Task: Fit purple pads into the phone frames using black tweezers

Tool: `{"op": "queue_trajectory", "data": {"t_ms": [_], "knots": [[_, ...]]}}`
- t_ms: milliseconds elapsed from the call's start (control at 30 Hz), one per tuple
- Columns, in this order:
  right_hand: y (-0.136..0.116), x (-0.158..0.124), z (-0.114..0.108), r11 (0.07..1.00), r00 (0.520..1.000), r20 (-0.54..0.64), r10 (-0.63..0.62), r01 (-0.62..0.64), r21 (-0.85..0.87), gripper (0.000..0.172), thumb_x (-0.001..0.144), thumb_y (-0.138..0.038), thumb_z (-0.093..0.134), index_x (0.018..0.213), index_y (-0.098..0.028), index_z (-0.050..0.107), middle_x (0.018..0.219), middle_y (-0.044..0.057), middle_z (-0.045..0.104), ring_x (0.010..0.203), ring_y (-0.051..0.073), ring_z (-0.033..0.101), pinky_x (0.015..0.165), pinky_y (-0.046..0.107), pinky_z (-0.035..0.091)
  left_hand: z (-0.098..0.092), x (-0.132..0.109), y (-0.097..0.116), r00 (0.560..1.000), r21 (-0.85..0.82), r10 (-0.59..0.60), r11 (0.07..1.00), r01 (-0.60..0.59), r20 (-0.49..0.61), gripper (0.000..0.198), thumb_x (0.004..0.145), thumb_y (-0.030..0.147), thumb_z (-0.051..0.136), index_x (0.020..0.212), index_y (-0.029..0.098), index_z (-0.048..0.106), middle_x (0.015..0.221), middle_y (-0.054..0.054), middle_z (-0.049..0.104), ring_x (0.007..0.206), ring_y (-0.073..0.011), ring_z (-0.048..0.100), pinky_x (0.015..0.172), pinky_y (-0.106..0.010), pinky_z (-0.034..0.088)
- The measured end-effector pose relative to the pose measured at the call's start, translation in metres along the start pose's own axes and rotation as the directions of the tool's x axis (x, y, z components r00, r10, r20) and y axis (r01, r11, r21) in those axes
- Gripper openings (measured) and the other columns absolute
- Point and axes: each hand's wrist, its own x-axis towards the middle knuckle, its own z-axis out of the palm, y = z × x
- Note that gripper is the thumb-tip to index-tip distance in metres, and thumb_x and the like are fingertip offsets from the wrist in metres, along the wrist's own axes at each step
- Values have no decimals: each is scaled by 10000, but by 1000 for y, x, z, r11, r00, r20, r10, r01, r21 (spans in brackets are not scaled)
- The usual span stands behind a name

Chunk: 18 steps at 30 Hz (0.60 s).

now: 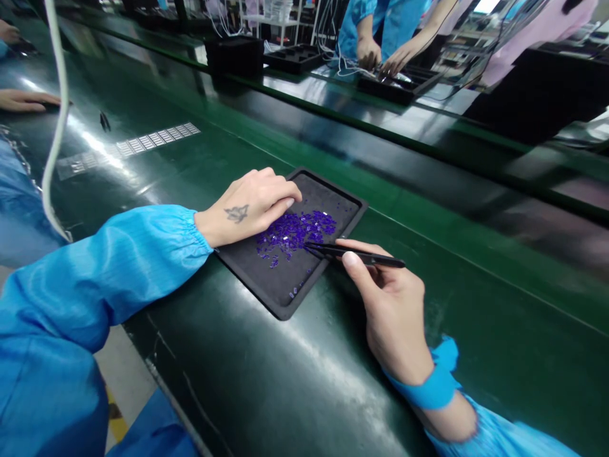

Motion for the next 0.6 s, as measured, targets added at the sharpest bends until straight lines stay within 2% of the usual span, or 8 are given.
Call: {"op": "queue_trajectory", "data": {"t_ms": [133,333,500,600], "knots": [[1,2,2,999,1000,-13,-23,23,-27,237,859,-415,755,1075,-323,785,1102,6,751,1043,249,679,974,423,526,-2,1,1,1000,-3,-1,1000,1,11,267,1031,189,399,1128,193,648,1044,-40,699,991,-237,588,845,-358,429],[-1,6,6,984,998,18,-66,68,-163,289,872,-418,733,1138,-312,769,1130,20,745,1068,260,667,960,423,511,-3,1,4,1000,-6,7,1000,-7,12,262,1020,175,412,1122,193,653,1030,-38,700,990,-244,592,835,-368,440],[-3,3,4,985,994,82,-67,79,-154,259,885,-435,711,1101,-305,771,1113,25,742,1053,259,671,957,428,507,-3,1,4,1000,-14,7,1000,-7,6,268,1025,182,401,1122,192,651,1039,-45,699,997,-244,593,839,-366,441],[-5,3,4,980,995,51,-91,98,-174,247,894,-444,699,1073,-292,776,1066,30,751,1013,256,685,936,425,520,-3,1,4,1000,-10,8,1000,-8,1,269,1028,189,397,1121,192,649,1040,-49,698,1000,-243,591,838,-365,439]]}}
